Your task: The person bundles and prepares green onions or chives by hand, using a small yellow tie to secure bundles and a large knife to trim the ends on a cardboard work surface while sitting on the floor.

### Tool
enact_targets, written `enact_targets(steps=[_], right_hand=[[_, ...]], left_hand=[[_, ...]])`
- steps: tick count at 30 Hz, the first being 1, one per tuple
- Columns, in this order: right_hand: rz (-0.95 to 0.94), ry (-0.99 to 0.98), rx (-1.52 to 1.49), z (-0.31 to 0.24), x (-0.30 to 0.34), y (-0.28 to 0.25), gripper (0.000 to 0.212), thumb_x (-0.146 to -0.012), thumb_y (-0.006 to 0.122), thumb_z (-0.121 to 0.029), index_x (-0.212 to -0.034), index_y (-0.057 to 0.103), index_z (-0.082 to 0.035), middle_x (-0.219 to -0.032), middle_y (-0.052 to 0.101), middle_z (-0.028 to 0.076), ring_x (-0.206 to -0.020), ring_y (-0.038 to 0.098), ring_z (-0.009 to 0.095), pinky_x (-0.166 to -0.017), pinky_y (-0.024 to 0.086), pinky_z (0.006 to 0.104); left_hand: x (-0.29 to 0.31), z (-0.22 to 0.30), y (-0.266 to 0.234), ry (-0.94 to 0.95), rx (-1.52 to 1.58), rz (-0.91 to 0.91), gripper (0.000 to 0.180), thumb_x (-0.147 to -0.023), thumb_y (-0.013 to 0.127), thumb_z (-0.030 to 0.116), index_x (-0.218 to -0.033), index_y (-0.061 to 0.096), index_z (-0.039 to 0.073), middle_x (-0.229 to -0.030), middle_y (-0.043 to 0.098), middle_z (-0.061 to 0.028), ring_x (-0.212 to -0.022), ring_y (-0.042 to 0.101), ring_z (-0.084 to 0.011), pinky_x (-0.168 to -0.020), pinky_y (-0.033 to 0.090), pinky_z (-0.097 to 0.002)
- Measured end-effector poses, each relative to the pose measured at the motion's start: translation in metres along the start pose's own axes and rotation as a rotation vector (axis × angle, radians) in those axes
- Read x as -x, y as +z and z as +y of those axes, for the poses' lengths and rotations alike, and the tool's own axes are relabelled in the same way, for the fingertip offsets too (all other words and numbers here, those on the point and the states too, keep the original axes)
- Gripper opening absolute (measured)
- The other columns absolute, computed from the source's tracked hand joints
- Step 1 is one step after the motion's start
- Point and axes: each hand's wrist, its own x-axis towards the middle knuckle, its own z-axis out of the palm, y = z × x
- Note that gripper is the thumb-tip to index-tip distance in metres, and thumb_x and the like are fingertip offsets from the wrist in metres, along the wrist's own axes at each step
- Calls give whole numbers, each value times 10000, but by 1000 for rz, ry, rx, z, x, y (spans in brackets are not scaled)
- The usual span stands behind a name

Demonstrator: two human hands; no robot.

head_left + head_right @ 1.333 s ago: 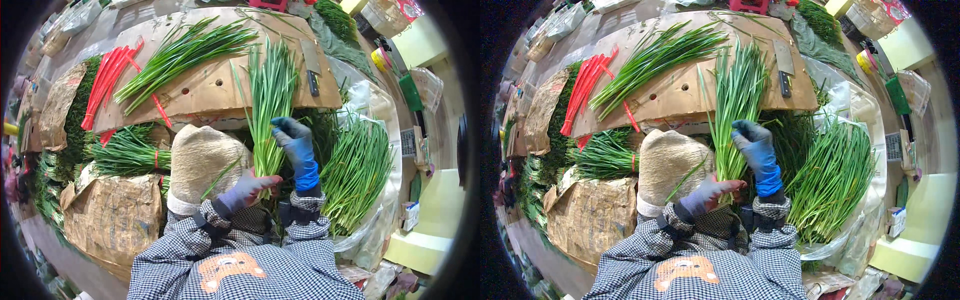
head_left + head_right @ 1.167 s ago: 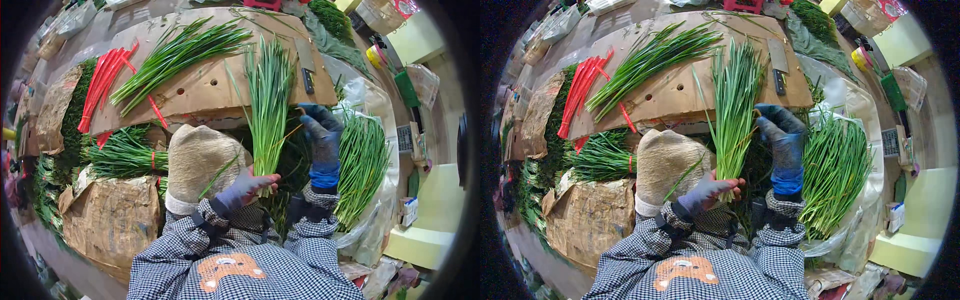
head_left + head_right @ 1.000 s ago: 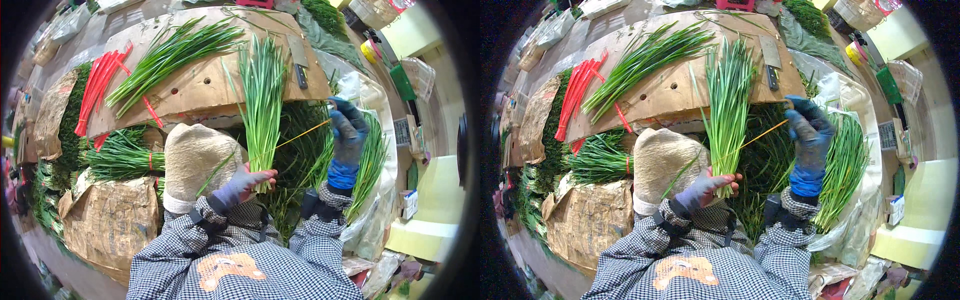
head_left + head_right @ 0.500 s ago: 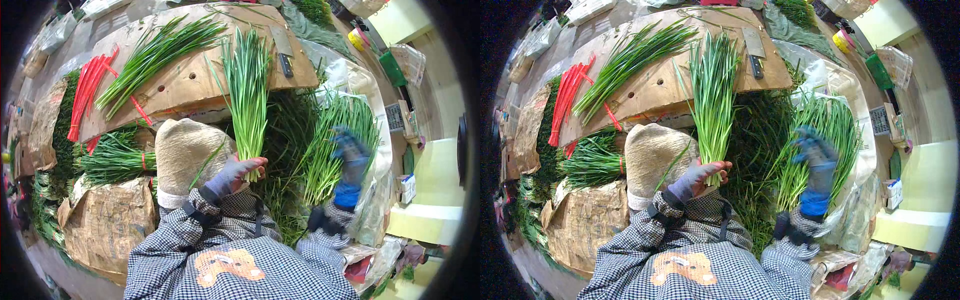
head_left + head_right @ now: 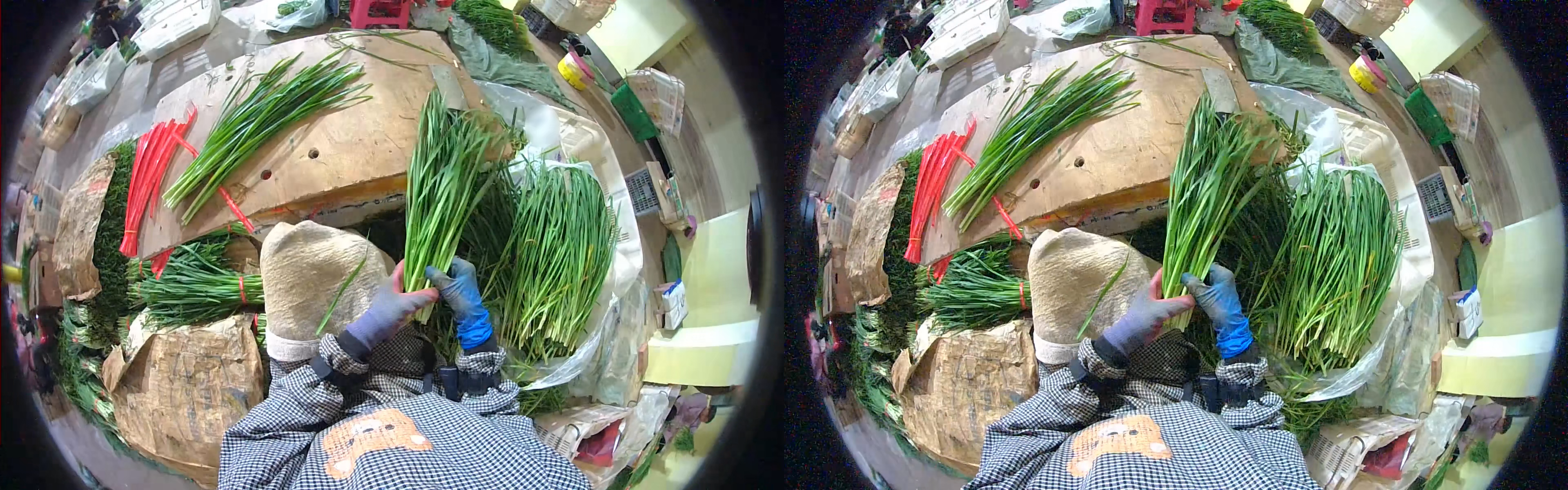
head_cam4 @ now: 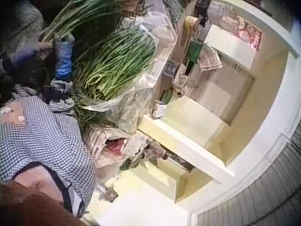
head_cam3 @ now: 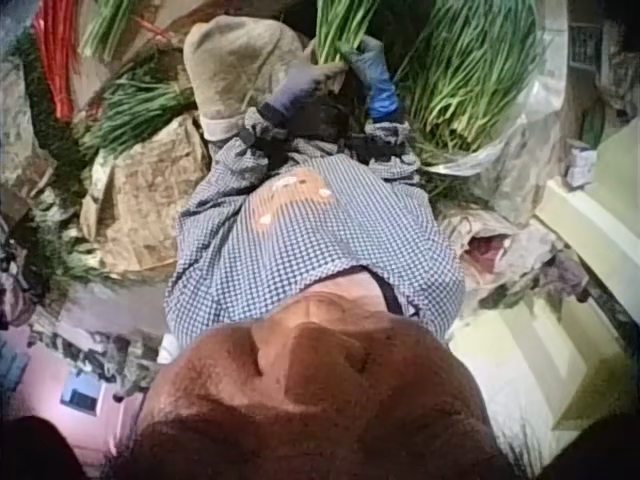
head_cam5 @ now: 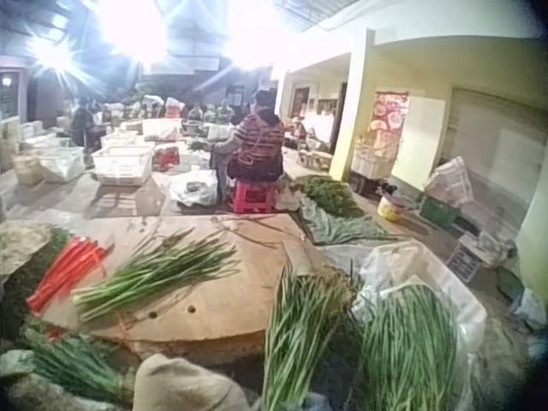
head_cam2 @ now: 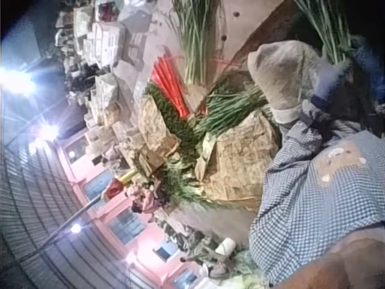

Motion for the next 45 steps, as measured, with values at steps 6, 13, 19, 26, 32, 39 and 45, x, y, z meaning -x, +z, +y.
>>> enact_targets(steps=[6, 13, 19, 26, 32, 39, 45], right_hand=[[-12, -27, -171, -3, 5, 2, 243, -805, 629, -144, -993, 625, 9, -887, 648, 27, -773, 579, 94, -695, 474, 266], [-93, -114, -130, -62, -10, 8, 273, -797, 634, -129, -1032, 610, 7, -887, 652, 51, -775, 590, 106, -695, 486, 273], [-121, -207, 284, -27, -41, 9, 309, -822, 623, -239, -1045, 606, -27, -919, 643, 140, -806, 622, 222, -719, 473, 324], [-142, -124, 324, -31, -37, 6, 265, -816, 622, -218, -1015, 629, -43, -834, 618, 142, -753, 601, 247, -685, 463, 336], [-16, -149, 438, -39, -30, 2, 198, -774, 658, -185, -840, 622, -2, -777, 612, 121, -684, 598, 241, -642, 469, 325], [-75, -334, 445, -48, -21, 26, 171, -716, 650, -120, -858, 617, -29, -765, 596, 119, -714, 606, 257, -656, 482, 328], [-175, -294, 462, -54, -26, 16, 111, -700, 625, -72, -784, 591, -8, -722, 582, 101, -668, 589, 202, -625, 469, 306]], left_hand=[[6, 16, -5, -263, 133, -52, 431, -776, 670, 139, -1163, 498, 60, -973, 602, -11, -872, 565, -117, -795, 456, -267], [14, 66, 22, -99, -156, -17, 332, -781, 653, 97, -1072, 539, -14, -925, 610, -69, -790, 583, -133, -722, 485, -255], [-7, 39, -8, -225, 91, 180, 140, -810, 604, 87, -931, 569, 26, -825, 609, -68, -726, 604, -186, -650, 522, -330], [4, 45, -10, -195, 333, 30, 292, -807, 635, 139, -1056, 503, 61, -881, 612, -77, -825, 623, -198, -701, 541, -325], [5, 40, -15, -250, 303, 70, 260, -794, 646, 112, -1020, 548, 28, -838, 620, -69, -771, 614, -171, -663, 525, -308], [0, 24, -23, -99, 179, -5, 193, -772, 620, 93, -951, 569, 42, -842, 604, -47, -758, 594, -147, -670, 493, -294], [4, 25, -20, -141, 90, -53, 291, -745, 649, 102, -1016, 562, 39, -888, 610, -54, -800, 593, -147, -717, 488, -303]])
